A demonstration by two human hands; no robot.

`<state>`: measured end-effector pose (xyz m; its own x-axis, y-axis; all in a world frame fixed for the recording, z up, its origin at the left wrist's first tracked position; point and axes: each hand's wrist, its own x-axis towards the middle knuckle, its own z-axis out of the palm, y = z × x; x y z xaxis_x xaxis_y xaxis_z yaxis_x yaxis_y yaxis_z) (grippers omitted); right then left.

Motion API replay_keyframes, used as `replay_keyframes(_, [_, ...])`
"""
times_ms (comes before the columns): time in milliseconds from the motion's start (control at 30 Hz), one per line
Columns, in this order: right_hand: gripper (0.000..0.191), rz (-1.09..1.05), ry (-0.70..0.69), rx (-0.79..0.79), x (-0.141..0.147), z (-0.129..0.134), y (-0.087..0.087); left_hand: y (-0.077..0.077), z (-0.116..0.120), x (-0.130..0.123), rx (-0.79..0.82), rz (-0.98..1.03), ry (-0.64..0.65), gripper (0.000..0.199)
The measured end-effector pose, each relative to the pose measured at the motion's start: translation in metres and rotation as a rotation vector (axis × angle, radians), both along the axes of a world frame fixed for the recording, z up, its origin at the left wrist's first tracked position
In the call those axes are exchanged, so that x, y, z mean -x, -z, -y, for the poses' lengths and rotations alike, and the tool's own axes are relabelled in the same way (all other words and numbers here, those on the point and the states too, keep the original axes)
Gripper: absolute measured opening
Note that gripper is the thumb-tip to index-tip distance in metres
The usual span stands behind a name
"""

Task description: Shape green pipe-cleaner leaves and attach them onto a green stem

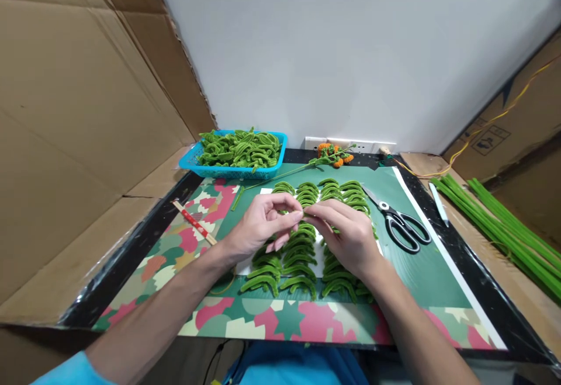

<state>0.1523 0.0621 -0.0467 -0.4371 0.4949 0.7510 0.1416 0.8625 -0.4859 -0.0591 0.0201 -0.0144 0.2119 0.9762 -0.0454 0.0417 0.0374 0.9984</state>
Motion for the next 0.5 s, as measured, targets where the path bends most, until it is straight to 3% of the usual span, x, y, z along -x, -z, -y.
replay_keyframes(67, [0.017, -0.005, 0.020, 0.029, 0.001, 0.002, -0.002, 0.000, 0.001, 0.000, -0.024, -0.045, 0.022, 0.036])
replay_keyframes(133, [0.018, -0.031, 0.031, 0.208, 0.002, 0.004, -0.006, 0.000, 0.003, -0.001, -0.168, -0.211, -0.017, 0.030])
replay_keyframes(233, [0.032, -0.092, -0.078, 0.751, 0.003, 0.002, -0.013, -0.001, 0.005, 0.001, -0.521, -0.537, -0.081, 0.019])
replay_keyframes(300, [0.046, -0.116, -0.221, 1.079, 0.003, -0.001, -0.018, -0.002, 0.004, 0.006, -0.685, -0.657, -0.031, 0.014])
replay_keyframes(333, [0.051, -0.121, -0.279, 1.170, 0.002, -0.003, -0.019, -0.003, 0.004, 0.009, -0.729, -0.683, 0.007, 0.013])
replay_keyframes(400, [0.053, -0.134, -0.317, 1.188, 0.001, -0.005, -0.020, -0.003, 0.002, 0.013, -0.777, -0.713, 0.041, 0.012])
replay_keyframes(500, [0.039, -0.122, -0.175, 0.846, 0.000, -0.004, -0.017, -0.003, 0.000, 0.012, -0.731, -0.693, -0.066, 0.013])
